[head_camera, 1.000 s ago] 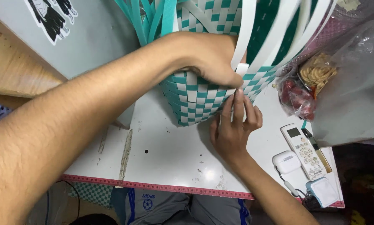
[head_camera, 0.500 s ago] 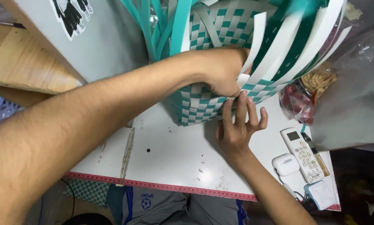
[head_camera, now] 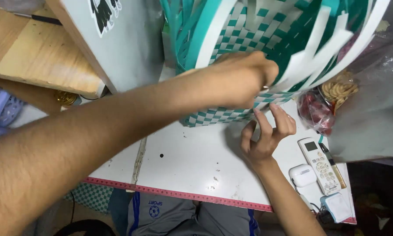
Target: The person is weaving a basket by tucking teal and white plastic strips into the existing structure to secure them and shape the basket.
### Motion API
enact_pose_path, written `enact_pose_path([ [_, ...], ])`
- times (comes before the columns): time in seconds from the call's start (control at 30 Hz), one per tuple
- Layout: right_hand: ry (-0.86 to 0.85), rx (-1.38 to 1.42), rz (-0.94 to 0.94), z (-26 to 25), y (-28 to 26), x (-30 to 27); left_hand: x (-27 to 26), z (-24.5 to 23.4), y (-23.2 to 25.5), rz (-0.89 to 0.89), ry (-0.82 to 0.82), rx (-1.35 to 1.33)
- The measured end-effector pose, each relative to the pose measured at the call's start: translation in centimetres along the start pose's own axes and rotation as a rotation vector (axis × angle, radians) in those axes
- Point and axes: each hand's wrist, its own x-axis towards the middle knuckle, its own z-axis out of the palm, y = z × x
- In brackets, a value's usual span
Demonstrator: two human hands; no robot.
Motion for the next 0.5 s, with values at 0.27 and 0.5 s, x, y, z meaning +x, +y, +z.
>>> enact_pose_path([
  [0.27, 0.025, 0.032, -0.002, -0.7, 0.2, -0.3, -0.6, 2.4, -1.1, 0.104, 0.159, -0.064],
  [0.5, 0.183, 0.080, 0.112, -1.6, 1.8, -1.2, -2.0, 5.1, -0.6, 0.129, 0.176, 0.199],
])
